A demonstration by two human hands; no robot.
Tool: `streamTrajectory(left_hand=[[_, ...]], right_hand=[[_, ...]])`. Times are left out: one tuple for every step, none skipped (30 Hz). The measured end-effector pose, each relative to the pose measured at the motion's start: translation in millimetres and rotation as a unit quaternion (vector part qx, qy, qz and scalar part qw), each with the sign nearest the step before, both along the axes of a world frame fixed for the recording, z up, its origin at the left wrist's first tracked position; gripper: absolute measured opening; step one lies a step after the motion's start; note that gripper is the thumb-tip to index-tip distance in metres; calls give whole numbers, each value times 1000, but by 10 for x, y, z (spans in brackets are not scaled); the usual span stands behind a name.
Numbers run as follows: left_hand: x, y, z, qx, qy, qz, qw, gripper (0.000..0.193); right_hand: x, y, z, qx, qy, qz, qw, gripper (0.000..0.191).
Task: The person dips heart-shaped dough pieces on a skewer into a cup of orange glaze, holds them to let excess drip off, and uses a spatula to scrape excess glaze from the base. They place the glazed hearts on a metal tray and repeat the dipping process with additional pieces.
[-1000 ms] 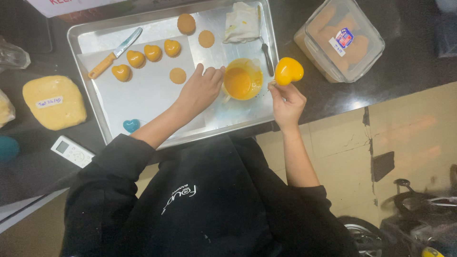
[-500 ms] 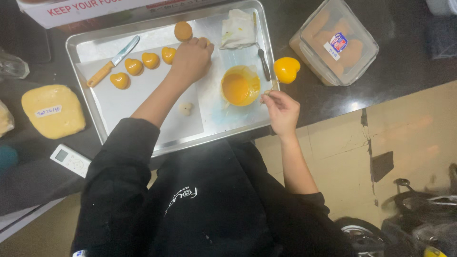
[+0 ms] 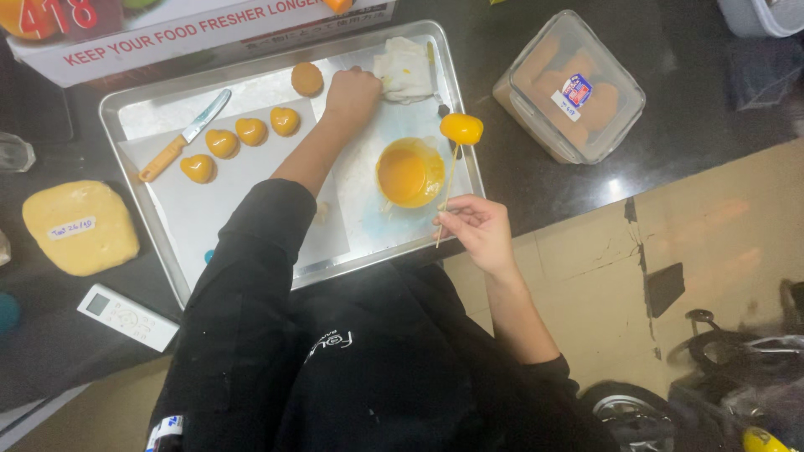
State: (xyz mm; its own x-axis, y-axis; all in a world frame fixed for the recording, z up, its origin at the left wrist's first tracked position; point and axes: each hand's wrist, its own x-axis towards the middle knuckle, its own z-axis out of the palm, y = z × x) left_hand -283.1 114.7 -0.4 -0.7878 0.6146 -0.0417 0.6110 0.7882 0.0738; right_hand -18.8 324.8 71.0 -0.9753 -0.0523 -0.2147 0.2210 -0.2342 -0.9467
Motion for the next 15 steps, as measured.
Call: streamTrajectory(left_hand=[[4, -18, 80, 13, -22, 21, 999, 11], [33, -53, 171, 82, -42, 23, 996, 13], [94, -95, 271, 150, -61, 27, 986, 17], [172, -136, 377, 218, -79, 30, 972, 22], [251, -145, 489, 281, -108, 53, 952, 24], [350, -139, 598, 344, -138, 76, 926, 26], [467, -165, 707, 404, -167, 98, 894, 29], [570, -209, 819, 440, -190, 88, 873, 29], [679, -240, 924, 477, -214, 77, 849, 30], [804, -278, 1019, 511, -237, 67, 823, 31], [928, -319, 1104, 531, -250, 50, 808, 29], [1065, -340, 1190, 551, -263, 32, 791, 26], [1188, -365, 1252, 570, -277, 15, 774, 24], [1301, -369, 1302, 579, -285, 23, 763, 24], [1411, -343, 1340, 588, -294, 31, 753, 24]], right_hand=[[-11, -3, 0, 14, 6, -9, 1000, 16], [-22, -4, -1, 28, 12, -16, 999, 16], [-37, -3, 0, 42, 18, -22, 999, 15], [-61, -14, -5, 40, 23, -36, 998, 16], [-99, -25, -11, 38, 30, -51, 998, 17], [-128, -25, -9, 36, 36, -65, 997, 17], [-140, -26, -2, 53, 43, -65, 996, 17], [-156, -25, 8, 68, 50, -66, 994, 17], [-161, -18, 25, 86, 56, -67, 992, 16], [-153, -20, 41, 88, 60, -65, 992, 16], [-153, -30, 52, 90, 65, -63, 992, 16], [-135, -35, 78, 93, 70, -61, 991, 17], [-117, -54, 91, 81, 69, -59, 993, 17], [-107, -75, 103, 68, 68, -56, 994, 17], [-95, -99, 116, 55, 68, -53, 995, 17]])
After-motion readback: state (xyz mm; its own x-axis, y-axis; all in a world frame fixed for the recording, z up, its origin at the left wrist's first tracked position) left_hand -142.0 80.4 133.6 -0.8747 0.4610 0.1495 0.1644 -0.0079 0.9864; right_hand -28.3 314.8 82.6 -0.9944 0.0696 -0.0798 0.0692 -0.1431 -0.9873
